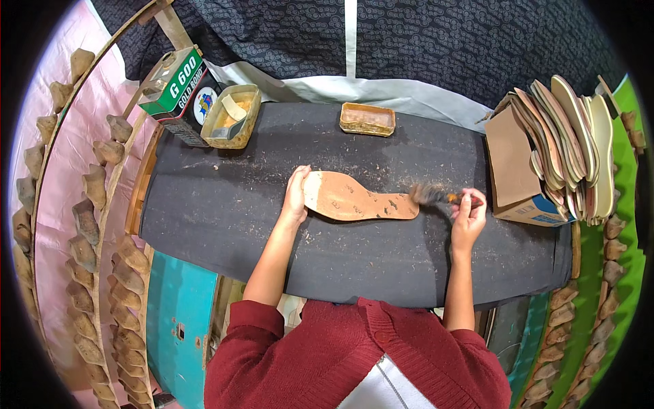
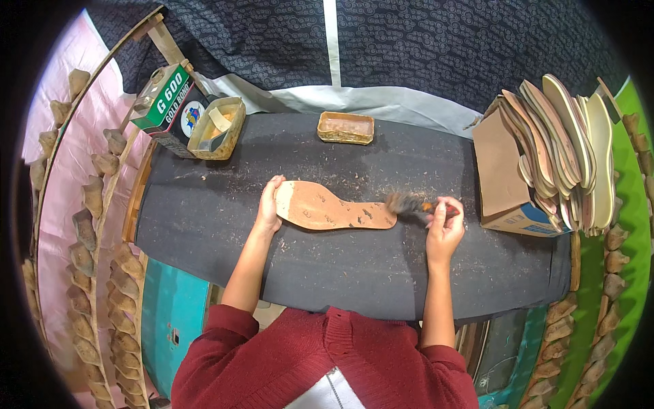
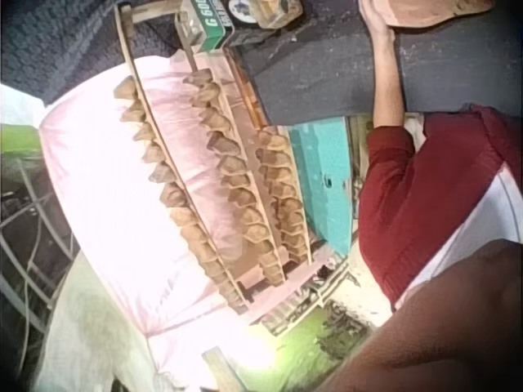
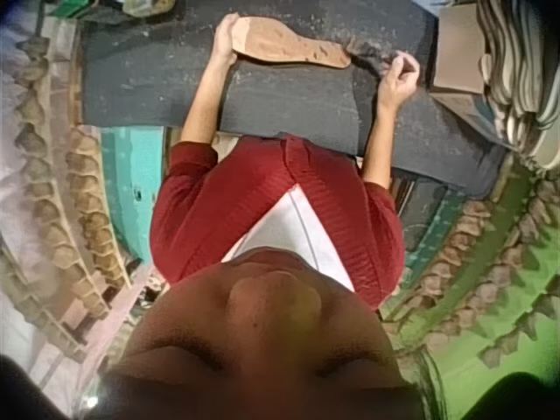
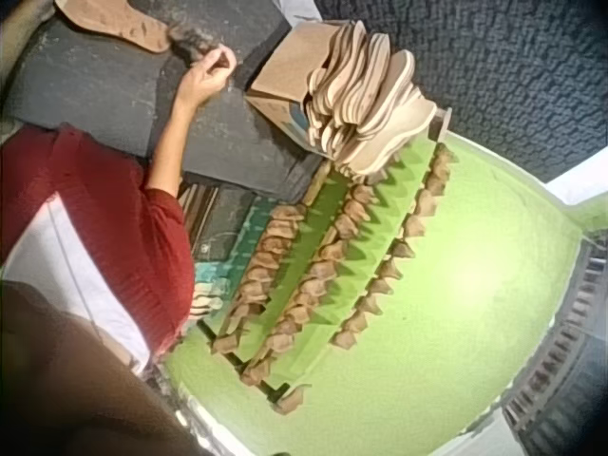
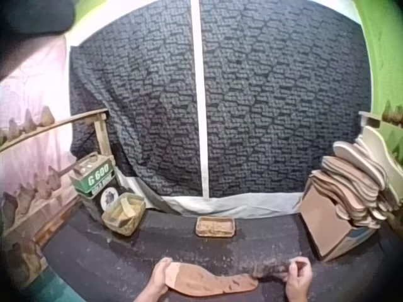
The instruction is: Applying adhesive to shoe soles and insoles using a brush.
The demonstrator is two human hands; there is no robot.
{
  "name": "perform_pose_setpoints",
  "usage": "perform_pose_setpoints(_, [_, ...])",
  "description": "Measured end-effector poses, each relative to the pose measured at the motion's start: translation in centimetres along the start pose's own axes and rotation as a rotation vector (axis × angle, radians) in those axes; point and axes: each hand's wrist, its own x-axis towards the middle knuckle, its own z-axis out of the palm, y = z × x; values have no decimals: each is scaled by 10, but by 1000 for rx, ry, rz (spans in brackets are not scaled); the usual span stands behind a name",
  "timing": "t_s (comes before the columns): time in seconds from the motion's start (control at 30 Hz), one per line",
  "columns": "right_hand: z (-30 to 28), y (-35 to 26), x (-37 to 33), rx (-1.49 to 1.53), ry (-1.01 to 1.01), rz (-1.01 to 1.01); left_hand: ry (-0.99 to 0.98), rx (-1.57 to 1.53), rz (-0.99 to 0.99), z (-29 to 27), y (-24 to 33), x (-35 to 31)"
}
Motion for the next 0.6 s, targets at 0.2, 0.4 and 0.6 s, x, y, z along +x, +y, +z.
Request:
perform_pose_setpoints(0.2, [35,-3,41,228,-4,29,-53,-55,19,2,2,1])
perform_pose_setpoints(0.4, [82,27,89,400,-67,221,-57,-136,1,-5,3,5])
perform_pose_setpoints(0.6, [123,61,109,294,-206,170,-76,-166,-12,-20,6,6])
